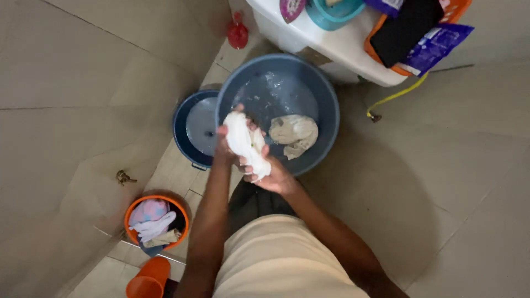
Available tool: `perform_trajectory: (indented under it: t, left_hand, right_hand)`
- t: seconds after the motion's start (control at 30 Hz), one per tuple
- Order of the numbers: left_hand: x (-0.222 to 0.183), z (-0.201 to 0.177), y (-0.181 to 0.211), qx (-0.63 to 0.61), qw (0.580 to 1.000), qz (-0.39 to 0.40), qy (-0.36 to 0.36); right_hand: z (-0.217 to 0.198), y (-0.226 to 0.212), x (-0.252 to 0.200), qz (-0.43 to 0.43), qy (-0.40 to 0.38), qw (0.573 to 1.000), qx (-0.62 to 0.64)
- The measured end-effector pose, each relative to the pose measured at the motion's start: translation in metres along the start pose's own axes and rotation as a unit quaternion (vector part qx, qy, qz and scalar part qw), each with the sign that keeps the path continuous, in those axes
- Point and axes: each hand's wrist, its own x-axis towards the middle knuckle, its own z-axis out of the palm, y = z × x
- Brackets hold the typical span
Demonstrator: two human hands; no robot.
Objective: Washing clothes by hand in basins of water, including scrubbing, rinsing, and wringing.
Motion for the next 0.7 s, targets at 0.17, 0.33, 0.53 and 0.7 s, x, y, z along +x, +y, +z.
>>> perform_trajectory:
  t: [0.17,0.33,0.53,0.7]
  left_hand:
    - [0.101,0.098,-0.019,0.562,0.647,-0.21,0.47]
    - [0.05,0.014,-0.036,0.673,0.458,-0.188,0.549]
    - [0.023,-0.005,-0.056,0.806,0.315,-0.126,0.485]
    - [-0.006,0.037,-0.055,0.842,0.292,-0.096,0.444]
  right_hand:
    - [-0.007,-0.045,0.011,-0.079,0.22,0.914,-0.331]
    - [-0.036,-0.066,0.022,-0.108,0.281,0.81,-0.503]
    - [-0.095,-0.063,0.028,-0.06,0.353,0.616,-0.701]
    - [-0.088,-0.041,0.024,-0.061,0.274,0.577,-0.767]
